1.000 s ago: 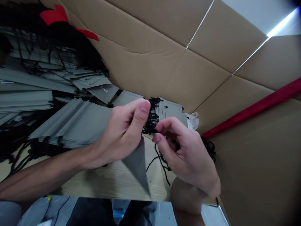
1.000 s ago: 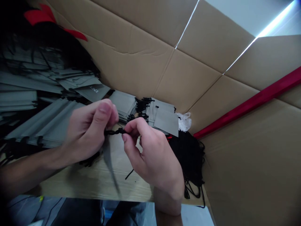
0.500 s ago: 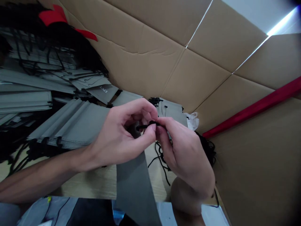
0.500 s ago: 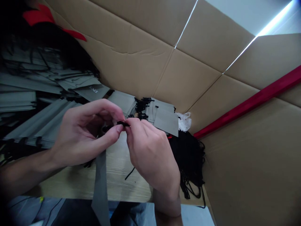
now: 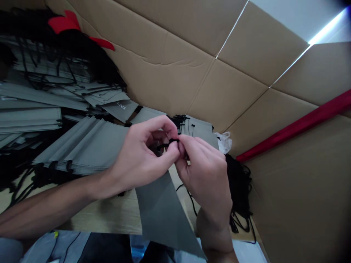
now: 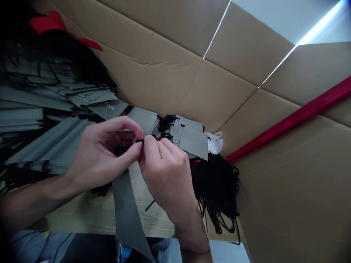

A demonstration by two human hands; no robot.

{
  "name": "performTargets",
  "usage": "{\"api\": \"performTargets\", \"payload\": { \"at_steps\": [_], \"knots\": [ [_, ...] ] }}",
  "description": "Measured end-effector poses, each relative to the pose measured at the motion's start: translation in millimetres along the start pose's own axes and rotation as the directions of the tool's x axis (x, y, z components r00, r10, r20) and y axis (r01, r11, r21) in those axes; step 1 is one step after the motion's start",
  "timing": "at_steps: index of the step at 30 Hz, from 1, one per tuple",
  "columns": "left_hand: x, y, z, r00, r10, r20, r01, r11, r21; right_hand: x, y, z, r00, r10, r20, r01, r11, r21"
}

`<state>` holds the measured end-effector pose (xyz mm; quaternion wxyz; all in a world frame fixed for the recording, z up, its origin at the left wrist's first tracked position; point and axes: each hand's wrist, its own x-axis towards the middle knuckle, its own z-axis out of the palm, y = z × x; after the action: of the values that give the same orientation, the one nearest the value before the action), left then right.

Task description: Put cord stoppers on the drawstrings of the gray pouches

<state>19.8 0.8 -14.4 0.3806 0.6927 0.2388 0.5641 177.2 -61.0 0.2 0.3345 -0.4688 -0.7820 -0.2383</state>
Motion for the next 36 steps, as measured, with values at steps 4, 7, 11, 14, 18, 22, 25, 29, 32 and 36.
{"api": "performTargets", "payload": {
  "at_steps": [4,7,11,14,18,22,25,29,32,36],
  "knots": [
    [5.8,2.2,2.2,0.993,-0.114,-0.041,0.111,0.992,-0.066,1.5,-0.3,12.5,0.998,-0.047,-0.048,0.046,0.999,-0.013],
    [9.1,3.9,2.4,0.985,-0.156,-0.072,0.148,0.984,-0.096,3.1,-0.5,20.9,0.996,-0.053,-0.079,0.053,0.999,0.001],
    [9.9,4.6,-0.1,0.981,-0.18,-0.068,0.174,0.981,-0.09,4.3,-1.0,26.4,0.992,-0.047,-0.116,0.048,0.999,0.012],
    [9.8,3.9,-2.3,0.981,-0.19,-0.045,0.186,0.98,-0.077,4.7,-0.6,26.8,0.991,-0.041,-0.125,0.042,0.999,0.003],
    [10.6,2.6,-4.9,0.982,-0.187,-0.028,0.184,0.979,-0.089,5.1,0.0,24.8,0.992,-0.034,-0.118,0.036,0.999,0.017],
    [12.6,0.3,-8.1,0.985,-0.171,0.032,0.174,0.973,-0.149,5.1,1.6,18.9,0.997,0.011,-0.081,-0.004,0.996,0.084],
    [14.5,-1.8,-9.1,0.973,-0.179,0.147,0.209,0.952,-0.222,4.8,6.7,10.4,0.995,0.087,-0.048,-0.082,0.991,0.105],
    [16.4,-2.0,-10.7,0.943,-0.179,0.281,0.256,0.93,-0.265,5.0,15.8,-4.6,0.986,0.169,0.011,-0.169,0.974,0.151],
    [18.6,0.0,-16.2,0.91,-0.171,0.377,0.29,0.914,-0.284,4.3,20.1,-14.6,0.972,0.232,0.044,-0.236,0.948,0.213],
    [22.6,0.3,-25.8,0.8,-0.167,0.576,0.3,0.943,-0.143,1.2,24.3,-25.0,0.942,0.326,0.077,-0.335,0.909,0.247]
  ]
}}
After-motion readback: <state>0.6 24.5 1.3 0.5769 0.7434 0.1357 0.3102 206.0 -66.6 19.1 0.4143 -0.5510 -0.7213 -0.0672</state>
